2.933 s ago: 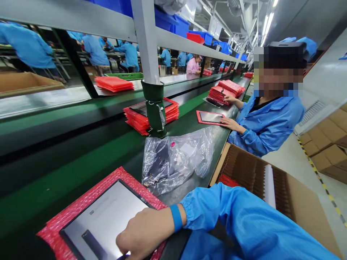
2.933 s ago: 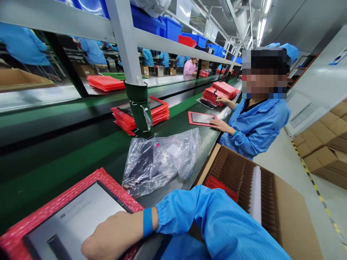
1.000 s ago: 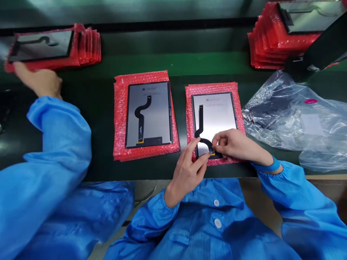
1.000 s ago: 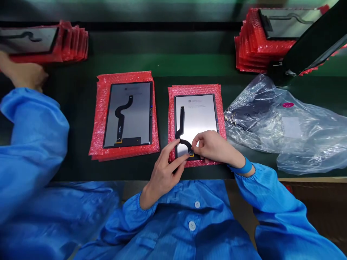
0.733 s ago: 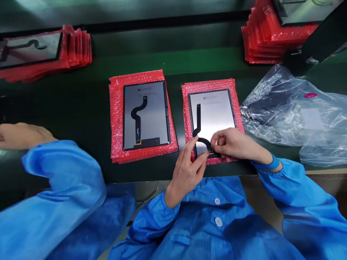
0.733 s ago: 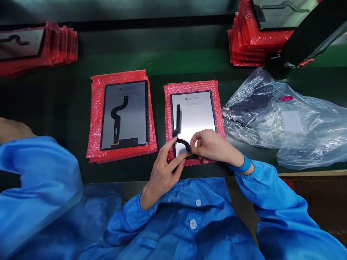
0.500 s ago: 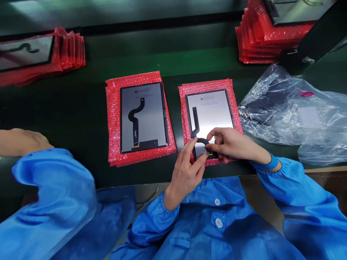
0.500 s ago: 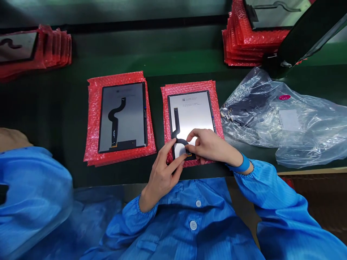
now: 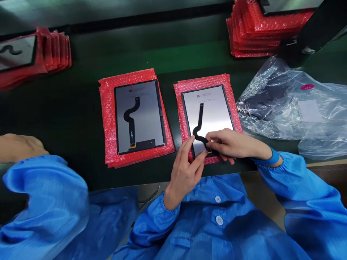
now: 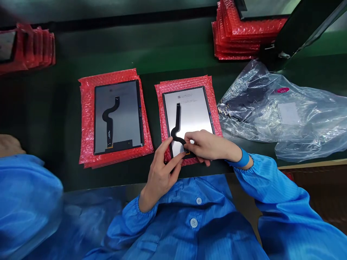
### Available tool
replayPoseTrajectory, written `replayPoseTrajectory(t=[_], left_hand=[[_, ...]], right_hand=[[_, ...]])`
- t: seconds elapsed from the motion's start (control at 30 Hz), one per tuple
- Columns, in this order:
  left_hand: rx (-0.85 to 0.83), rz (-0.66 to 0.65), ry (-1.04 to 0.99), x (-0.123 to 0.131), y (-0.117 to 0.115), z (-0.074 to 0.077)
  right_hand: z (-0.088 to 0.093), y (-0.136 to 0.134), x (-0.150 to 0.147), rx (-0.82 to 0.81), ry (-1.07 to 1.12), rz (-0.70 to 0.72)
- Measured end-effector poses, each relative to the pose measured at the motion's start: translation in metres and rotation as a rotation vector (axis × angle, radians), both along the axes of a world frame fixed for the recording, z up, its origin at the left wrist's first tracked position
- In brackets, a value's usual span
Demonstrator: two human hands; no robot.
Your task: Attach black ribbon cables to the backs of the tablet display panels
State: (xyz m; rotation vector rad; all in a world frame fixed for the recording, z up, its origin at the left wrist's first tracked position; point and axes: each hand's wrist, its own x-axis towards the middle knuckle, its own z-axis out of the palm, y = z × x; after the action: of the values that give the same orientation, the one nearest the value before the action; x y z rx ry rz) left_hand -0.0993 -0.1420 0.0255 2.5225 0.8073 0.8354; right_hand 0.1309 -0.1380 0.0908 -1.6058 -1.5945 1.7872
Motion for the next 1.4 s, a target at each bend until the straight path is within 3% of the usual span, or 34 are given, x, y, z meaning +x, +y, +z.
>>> replayPoseTrajectory(t=[0.3,0.83,1.07,1.4], left_hand=[[0.002,0.001,0.004,0.000,0.000,0.002],[0.012,0.072,-0.059,-0.001,-0.004,0.002],[-0.006,0.052,-0.074,-0.004,-0.003,0.001],[0.145,-0.026,0.013,-0.009,-0.001,-0.001]], right_hand=[[-0.005,-0.002,0.004,0.010,0.042,-0.038],[-0.014,-0.001,0.010,0.025,0.181,0.043],[-0.008,0.000,0.004,0.090,0.129,0.058],[-0.009,0.001,0.002,0.103,0.091,0.086]])
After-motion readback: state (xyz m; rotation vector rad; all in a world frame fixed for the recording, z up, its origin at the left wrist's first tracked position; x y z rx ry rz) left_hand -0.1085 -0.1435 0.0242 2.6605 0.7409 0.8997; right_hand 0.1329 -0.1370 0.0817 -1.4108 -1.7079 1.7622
